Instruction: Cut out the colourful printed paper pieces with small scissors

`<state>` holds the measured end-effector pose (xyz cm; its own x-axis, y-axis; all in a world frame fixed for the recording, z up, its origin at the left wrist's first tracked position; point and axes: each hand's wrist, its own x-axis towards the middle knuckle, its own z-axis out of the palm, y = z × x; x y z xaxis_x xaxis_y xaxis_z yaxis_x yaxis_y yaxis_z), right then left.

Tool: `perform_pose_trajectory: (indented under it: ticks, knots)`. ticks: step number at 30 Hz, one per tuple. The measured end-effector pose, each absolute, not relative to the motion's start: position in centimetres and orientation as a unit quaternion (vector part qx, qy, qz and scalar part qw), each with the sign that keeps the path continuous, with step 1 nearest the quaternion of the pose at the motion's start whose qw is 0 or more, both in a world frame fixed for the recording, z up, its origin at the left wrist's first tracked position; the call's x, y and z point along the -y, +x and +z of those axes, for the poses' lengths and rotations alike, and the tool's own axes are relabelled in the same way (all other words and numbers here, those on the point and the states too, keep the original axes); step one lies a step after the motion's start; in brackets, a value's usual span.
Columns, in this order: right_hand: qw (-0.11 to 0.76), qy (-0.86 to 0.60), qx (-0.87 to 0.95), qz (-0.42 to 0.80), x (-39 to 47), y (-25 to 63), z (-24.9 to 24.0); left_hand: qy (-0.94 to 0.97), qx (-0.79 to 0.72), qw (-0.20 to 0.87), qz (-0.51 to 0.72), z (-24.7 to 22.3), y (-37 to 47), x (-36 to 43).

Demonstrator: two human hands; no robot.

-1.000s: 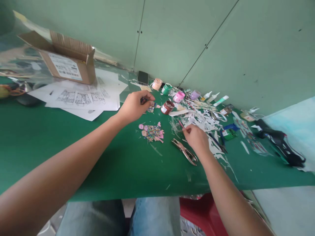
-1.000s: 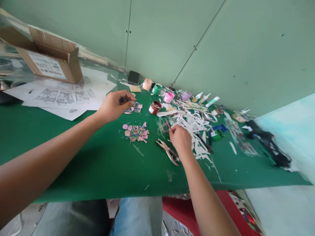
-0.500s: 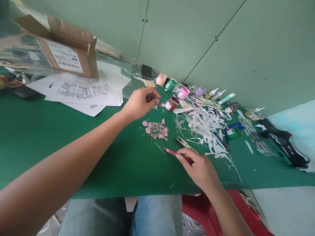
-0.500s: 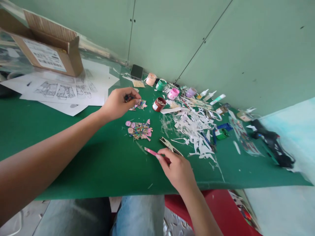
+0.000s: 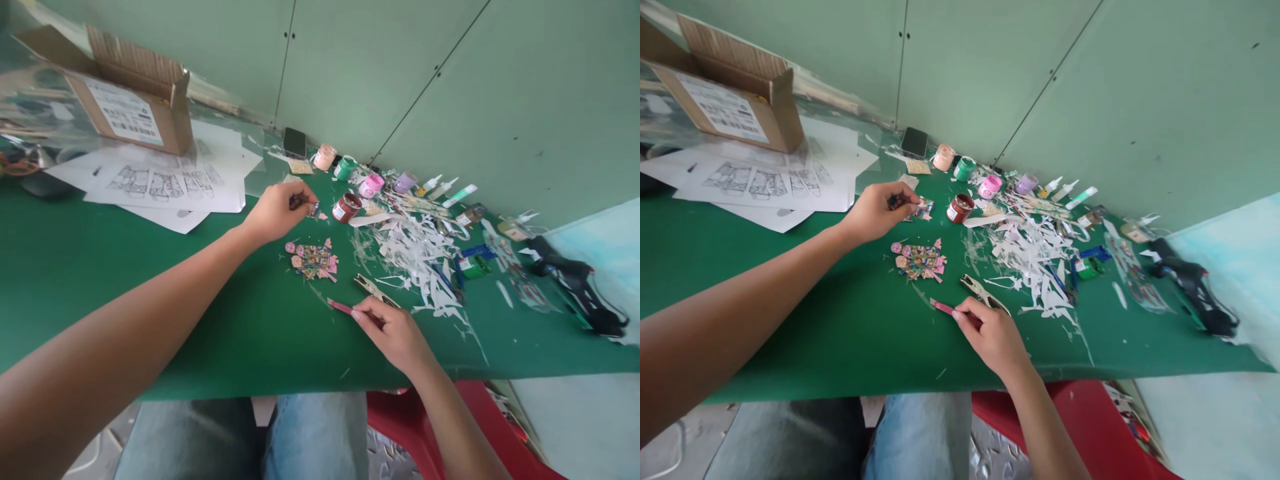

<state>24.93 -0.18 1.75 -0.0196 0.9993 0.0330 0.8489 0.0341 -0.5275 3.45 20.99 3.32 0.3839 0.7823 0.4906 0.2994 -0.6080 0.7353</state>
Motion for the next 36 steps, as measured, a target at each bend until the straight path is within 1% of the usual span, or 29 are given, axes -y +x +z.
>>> perform_pose_trajectory:
  ticks: [6,12,24,31,36]
  knots:
    - [0.201,-0.67,0.688,0.195,0.0,25.2,1.9,0.787,-0.335,0.287,0.43,3.2,3.6,-21.0]
    - [0.211,-0.706,0.652,0.178,1.9,25.7,1.4,0.787,-0.338,0.28,0.433,3.1,3.5,-21.1]
    - [0.209,-0.712,0.66,0.118,2.5,23.3,1.7,0.794,-0.348,0.27,0.418,3.2,3.7,-20.9]
    - [0.205,-0.718,0.663,0.057,2.4,21.9,1.3,0.799,-0.341,0.265,0.419,3.0,3.7,-21.0]
    - [0.188,-0.731,0.655,0.042,2.1,20.5,1.0,0.799,-0.338,0.267,0.419,2.7,3.7,-21.2]
